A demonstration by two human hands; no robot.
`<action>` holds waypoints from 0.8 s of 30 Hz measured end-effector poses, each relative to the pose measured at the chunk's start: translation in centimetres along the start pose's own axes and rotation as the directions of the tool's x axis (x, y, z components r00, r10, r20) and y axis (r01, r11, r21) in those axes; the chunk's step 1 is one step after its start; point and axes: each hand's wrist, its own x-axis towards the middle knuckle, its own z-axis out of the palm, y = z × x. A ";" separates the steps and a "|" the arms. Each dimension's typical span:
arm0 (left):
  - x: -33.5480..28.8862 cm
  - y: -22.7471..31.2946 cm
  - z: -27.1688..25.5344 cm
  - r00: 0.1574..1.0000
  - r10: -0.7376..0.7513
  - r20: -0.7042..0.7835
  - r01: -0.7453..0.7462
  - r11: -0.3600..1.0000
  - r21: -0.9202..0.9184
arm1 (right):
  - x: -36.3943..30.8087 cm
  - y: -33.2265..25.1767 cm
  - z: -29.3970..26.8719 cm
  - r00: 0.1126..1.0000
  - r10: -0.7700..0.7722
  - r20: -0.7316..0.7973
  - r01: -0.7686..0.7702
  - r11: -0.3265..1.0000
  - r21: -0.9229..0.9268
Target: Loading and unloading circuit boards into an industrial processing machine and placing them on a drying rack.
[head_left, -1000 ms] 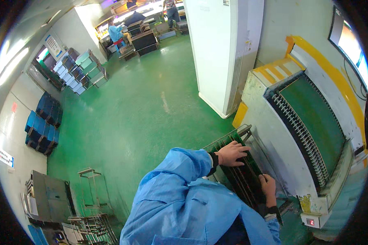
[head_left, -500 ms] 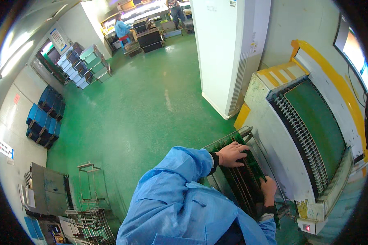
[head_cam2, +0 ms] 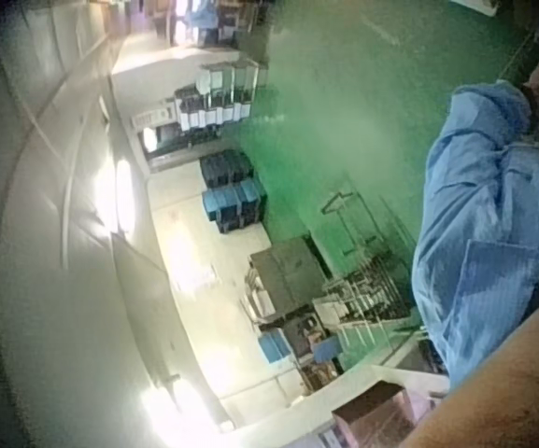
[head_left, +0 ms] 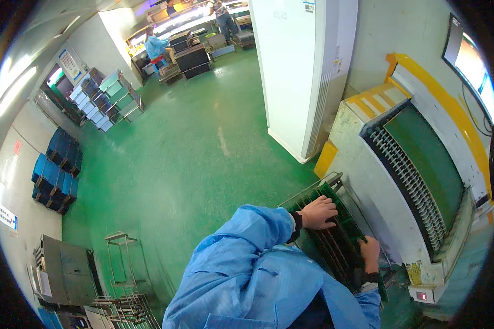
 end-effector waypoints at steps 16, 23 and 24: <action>-1.2 0.2 0.4 1.000 -0.002 -0.021 0.001 0.999 -0.052 | -2.2 -3.0 0.3 0.994 0.110 -0.017 -0.111 0.992 -0.058; -1.2 0.3 0.4 0.999 0.002 -0.037 -0.004 0.998 -0.068 | -1.9 -3.3 -0.2 0.978 0.209 -0.008 -0.209 0.973 -0.099; -1.2 0.3 0.4 0.999 0.005 -0.049 -0.008 0.997 -0.070 | -2.1 -3.8 -0.5 0.977 0.211 -0.028 -0.213 0.971 -0.109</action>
